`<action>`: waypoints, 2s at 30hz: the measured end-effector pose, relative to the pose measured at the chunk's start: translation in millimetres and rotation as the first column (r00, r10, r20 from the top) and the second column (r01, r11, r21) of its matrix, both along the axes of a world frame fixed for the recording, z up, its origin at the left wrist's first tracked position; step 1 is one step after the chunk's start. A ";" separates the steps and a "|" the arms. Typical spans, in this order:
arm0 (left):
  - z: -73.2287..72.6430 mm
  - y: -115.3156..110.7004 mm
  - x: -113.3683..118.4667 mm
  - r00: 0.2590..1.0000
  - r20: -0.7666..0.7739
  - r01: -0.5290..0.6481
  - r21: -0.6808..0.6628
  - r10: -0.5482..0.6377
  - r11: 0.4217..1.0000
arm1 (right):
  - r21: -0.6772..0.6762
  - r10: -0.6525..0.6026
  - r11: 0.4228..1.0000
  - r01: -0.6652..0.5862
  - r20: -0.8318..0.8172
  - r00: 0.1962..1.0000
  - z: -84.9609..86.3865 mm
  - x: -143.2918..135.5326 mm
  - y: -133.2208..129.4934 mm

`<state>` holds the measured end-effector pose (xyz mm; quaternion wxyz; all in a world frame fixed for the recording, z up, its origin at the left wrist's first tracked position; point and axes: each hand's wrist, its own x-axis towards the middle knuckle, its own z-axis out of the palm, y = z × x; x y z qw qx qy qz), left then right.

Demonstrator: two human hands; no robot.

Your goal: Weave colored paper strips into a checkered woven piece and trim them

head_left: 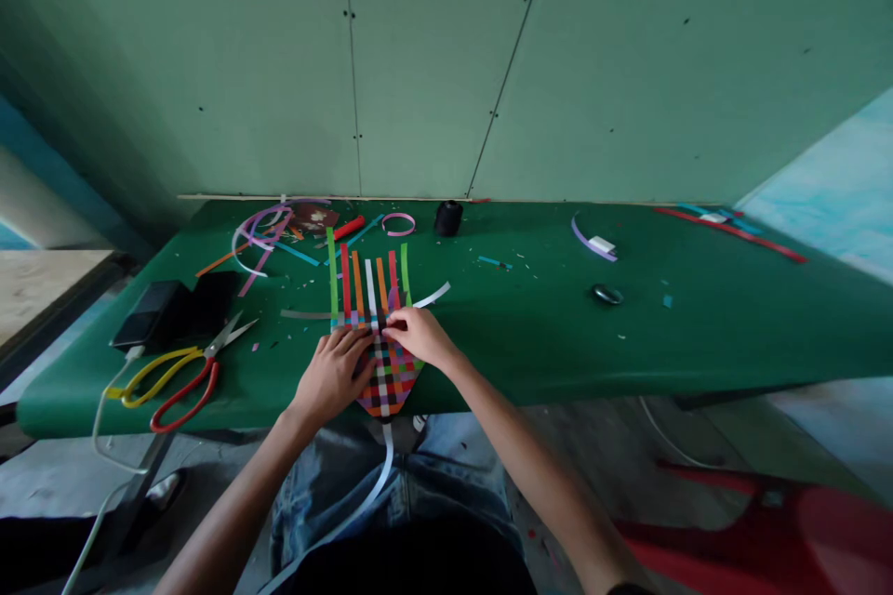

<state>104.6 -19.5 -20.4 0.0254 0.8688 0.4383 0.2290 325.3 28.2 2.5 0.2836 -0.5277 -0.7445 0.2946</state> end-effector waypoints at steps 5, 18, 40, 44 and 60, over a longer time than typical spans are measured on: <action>-0.4 -0.4 0.0 1.000 -0.009 -0.002 0.012 0.002 1.000 | 0.017 0.104 0.994 -0.105 0.068 0.992 6.9 3.3 1.6; -0.7 0.9 0.2 1.000 0.001 0.004 0.021 -0.004 1.000 | 0.108 -0.016 0.994 -0.023 0.347 0.938 9.8 -12.0 -0.6; 0.6 -0.2 0.7 1.000 -0.016 -0.002 0.021 0.002 1.000 | 0.031 -0.037 0.999 0.028 0.316 0.948 11.6 -15.0 8.5; -0.2 -1.5 2.8 0.999 -0.029 -0.014 0.031 0.015 0.999 | -0.033 -0.014 0.999 0.025 0.299 0.954 13.8 -13.8 11.1; -2.0 -3.3 5.1 0.998 -0.043 -0.032 0.047 0.034 0.998 | 0.037 -0.115 0.993 0.109 0.237 0.965 4.2 -16.9 2.7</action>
